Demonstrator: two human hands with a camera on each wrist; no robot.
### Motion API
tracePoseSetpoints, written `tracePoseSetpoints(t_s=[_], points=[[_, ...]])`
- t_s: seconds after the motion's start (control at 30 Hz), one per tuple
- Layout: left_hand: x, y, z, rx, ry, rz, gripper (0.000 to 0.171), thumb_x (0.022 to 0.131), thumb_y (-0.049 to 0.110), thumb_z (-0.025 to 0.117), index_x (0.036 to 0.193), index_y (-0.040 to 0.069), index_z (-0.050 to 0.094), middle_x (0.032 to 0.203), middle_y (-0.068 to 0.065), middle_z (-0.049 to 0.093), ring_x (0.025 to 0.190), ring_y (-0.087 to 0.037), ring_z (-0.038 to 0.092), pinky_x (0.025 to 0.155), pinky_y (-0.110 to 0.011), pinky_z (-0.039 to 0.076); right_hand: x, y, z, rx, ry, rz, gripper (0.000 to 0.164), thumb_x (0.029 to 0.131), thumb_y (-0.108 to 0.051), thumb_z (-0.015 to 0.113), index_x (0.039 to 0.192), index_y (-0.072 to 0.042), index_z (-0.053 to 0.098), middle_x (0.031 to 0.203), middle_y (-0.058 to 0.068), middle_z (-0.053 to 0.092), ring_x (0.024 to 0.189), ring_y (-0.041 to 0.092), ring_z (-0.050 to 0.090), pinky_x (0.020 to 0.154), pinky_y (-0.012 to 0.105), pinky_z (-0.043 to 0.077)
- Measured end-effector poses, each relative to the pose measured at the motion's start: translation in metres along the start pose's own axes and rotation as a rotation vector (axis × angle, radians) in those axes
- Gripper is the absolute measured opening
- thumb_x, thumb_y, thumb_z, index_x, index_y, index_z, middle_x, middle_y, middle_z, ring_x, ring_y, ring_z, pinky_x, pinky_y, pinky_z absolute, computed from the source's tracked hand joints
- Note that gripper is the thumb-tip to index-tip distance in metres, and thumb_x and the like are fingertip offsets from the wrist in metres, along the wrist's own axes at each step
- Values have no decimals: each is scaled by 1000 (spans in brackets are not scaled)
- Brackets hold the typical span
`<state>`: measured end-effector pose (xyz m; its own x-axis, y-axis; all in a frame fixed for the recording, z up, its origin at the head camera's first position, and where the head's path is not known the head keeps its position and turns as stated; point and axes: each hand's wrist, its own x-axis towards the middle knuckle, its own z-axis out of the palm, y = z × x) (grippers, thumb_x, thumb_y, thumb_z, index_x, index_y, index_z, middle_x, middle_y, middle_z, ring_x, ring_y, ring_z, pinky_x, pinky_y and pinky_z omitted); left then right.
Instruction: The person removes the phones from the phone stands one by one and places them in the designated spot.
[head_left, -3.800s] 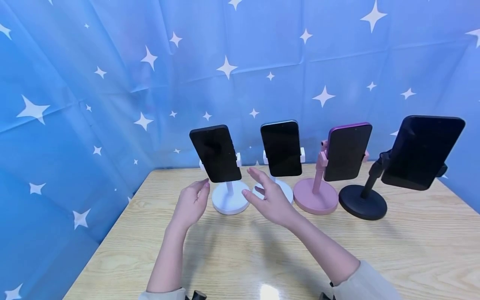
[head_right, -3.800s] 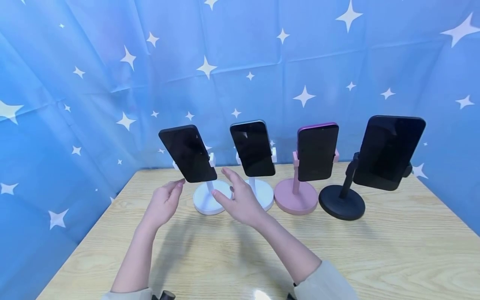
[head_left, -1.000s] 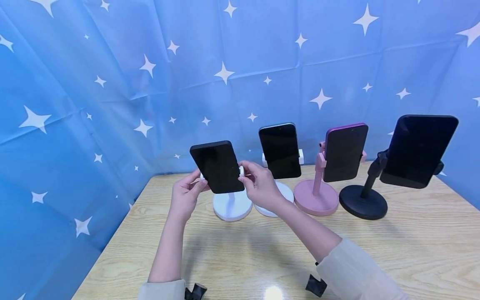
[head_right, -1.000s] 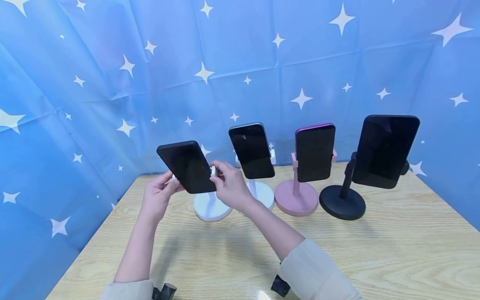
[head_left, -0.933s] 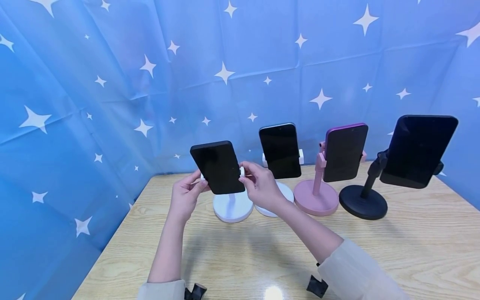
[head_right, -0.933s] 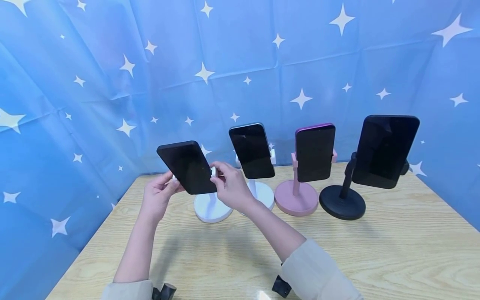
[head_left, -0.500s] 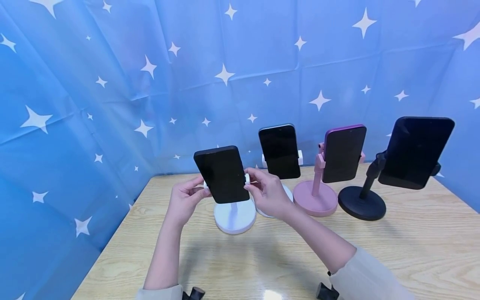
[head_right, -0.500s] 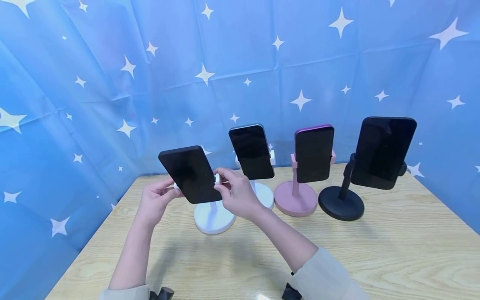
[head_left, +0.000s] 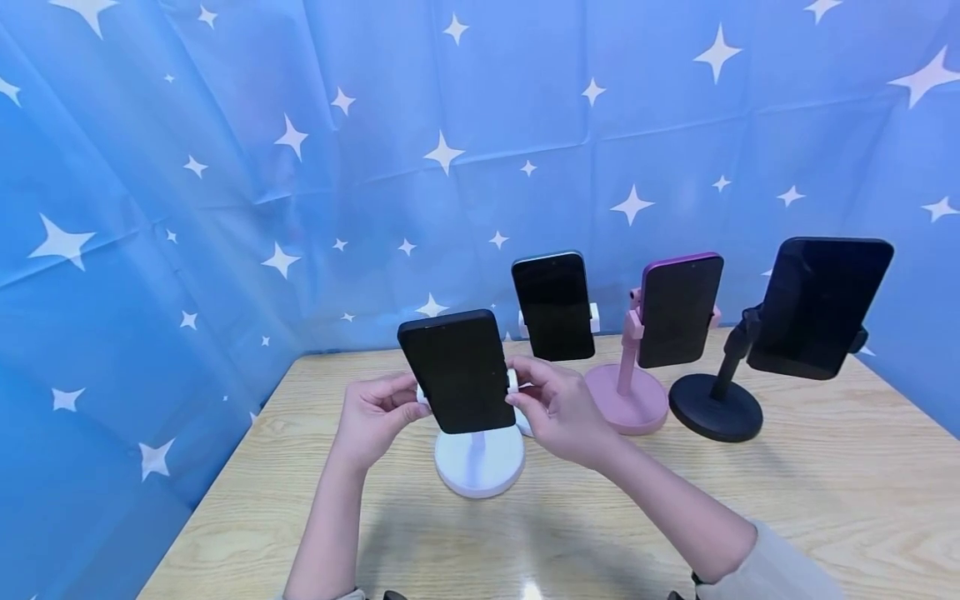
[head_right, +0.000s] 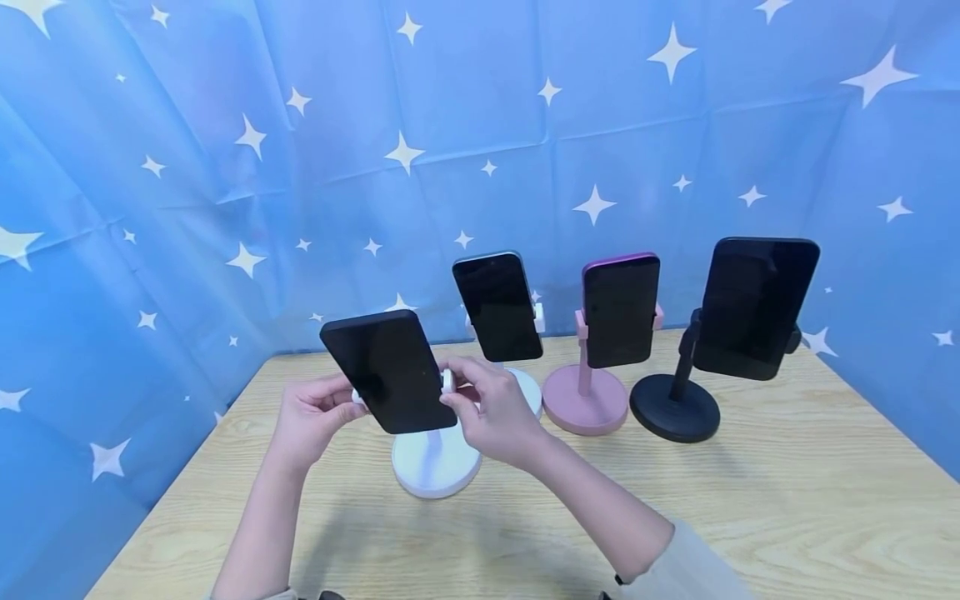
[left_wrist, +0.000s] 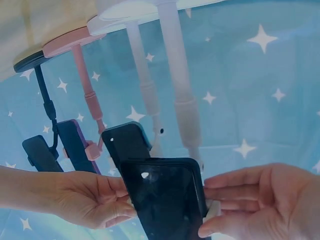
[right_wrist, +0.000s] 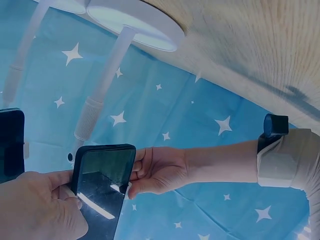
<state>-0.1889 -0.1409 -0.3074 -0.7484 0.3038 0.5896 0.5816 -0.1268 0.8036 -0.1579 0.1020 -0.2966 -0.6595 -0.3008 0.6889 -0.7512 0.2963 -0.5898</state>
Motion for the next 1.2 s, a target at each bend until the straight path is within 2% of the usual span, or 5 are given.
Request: tracePoseSetpoints(t_s=[0.3,0.47,0.63,0.87,1.2], points=[[-1,6,10,-61,-114,68,36,73,0,73,100,23,71,88,6,70,72,-10,68,64,-27,55,-14,-7,-13,-35,13,-66,39,75,15,63,113,9,55,92,15,65,71,15,59,64,22,53],[-1,10,17,-83,-164,118,33,73,3,73,101,20,71,88,6,69,74,-10,68,63,-28,55,-20,-12,-22,-56,28,-106,42,72,18,65,112,9,56,89,13,64,69,12,56,61,18,51],[-1,16,25,-91,-189,115,35,70,2,76,100,21,71,86,5,70,74,-12,68,61,-29,55,-24,-19,-30,-58,43,-152,44,67,22,66,109,12,57,90,17,64,72,12,57,63,15,51],[1,21,35,-11,-228,164,23,69,-2,75,90,-10,68,74,-21,66,67,-12,67,55,-30,54,-34,-26,-43,-72,36,-126,42,69,20,66,108,12,57,91,15,62,76,9,58,68,14,51],[4,24,58,-36,-299,205,25,68,-11,73,91,-17,64,76,-27,65,67,-17,67,51,-30,53,-51,-27,-63,-99,47,-117,39,73,11,67,111,9,57,92,10,64,77,6,58,70,13,50]])
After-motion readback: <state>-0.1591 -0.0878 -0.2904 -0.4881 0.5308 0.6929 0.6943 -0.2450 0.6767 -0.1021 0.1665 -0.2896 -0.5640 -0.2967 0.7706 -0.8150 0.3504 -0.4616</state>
